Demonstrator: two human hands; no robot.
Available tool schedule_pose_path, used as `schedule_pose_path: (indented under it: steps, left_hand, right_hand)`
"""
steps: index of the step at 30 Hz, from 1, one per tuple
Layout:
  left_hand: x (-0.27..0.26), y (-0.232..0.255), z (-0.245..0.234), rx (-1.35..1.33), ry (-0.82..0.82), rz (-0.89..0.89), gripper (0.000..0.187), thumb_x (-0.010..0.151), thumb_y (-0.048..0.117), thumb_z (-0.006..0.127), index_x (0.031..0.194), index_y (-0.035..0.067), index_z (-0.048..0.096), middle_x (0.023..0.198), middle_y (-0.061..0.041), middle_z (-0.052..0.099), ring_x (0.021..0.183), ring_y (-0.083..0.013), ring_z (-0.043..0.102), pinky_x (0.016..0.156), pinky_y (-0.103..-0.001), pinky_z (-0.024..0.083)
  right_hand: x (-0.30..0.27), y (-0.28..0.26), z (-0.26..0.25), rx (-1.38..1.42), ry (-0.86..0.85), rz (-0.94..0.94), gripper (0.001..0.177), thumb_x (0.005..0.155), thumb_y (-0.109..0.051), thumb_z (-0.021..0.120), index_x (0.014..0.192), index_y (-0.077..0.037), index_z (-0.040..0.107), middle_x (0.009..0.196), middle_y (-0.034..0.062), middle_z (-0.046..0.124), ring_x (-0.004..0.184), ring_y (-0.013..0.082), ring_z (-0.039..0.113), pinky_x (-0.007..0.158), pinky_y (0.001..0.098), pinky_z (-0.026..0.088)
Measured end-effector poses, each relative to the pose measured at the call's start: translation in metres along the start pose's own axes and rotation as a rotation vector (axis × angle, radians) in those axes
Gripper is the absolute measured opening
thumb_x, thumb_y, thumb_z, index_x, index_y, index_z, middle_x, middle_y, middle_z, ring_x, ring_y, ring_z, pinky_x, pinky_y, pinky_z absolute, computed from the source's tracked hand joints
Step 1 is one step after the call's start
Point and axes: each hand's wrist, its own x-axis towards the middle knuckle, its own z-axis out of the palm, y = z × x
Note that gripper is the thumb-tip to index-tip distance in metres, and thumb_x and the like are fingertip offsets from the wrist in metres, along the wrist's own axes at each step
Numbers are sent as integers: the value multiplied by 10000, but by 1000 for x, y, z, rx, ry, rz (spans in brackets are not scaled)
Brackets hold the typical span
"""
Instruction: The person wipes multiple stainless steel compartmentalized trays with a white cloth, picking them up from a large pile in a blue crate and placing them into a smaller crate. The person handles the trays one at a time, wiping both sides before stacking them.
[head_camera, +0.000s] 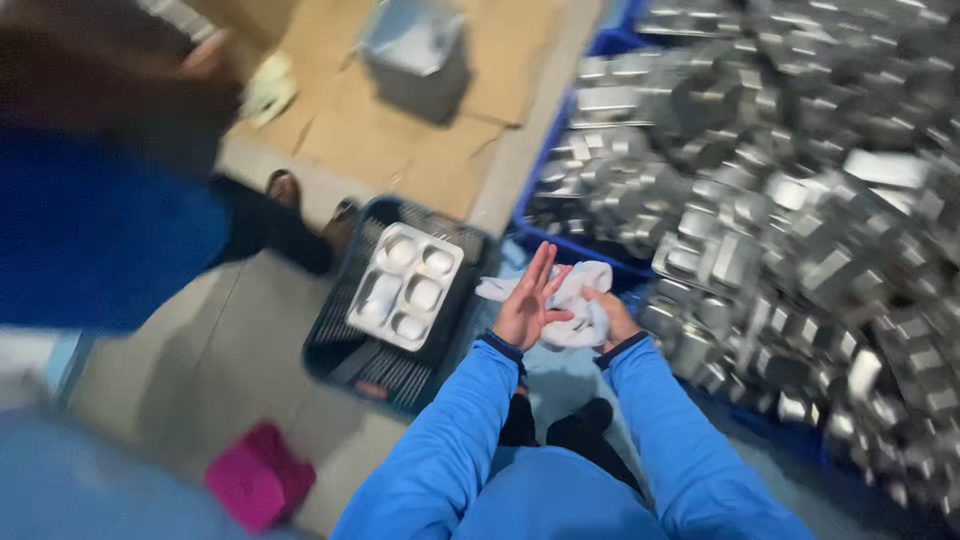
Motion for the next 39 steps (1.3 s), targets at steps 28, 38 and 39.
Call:
schedule_pose_path:
  steps: [28, 38, 39]
  left_hand:
    - [29, -347, 169, 657, -706, -751, 583, 918, 306, 707, 1397, 6, 564, 1326, -100, 653, 1219, -211, 604, 1096, -373, 431]
    - [5, -366, 177, -83, -472, -1246, 303, 1154, 322, 657, 1213, 33, 591, 1141, -149, 678, 1056, -349, 657, 941, -510, 494]
    - [3, -369, 181, 40, -488, -1181, 285, 1096, 279, 654, 1232, 32, 605, 1176, -130, 688, 1098, -313, 659, 986, -481, 493]
  right_hand:
    - [-438, -35, -120, 165, 504, -962, 747, 828, -126, 573, 1553, -32, 418, 1415, 165, 591, 1222, 284, 615, 1040, 381, 485]
    - [-462, -23, -140, 266, 290, -1123, 991, 722, -230, 605, 1621, -2, 256, 1589, 200, 401, 1405, 354, 462, 1185, 446, 355]
    - [-462, -19, -146, 268, 285, -1116, 992, 721, -219, 602, 1624, -4, 254, 1582, 198, 414, 1401, 347, 466, 1182, 439, 356]
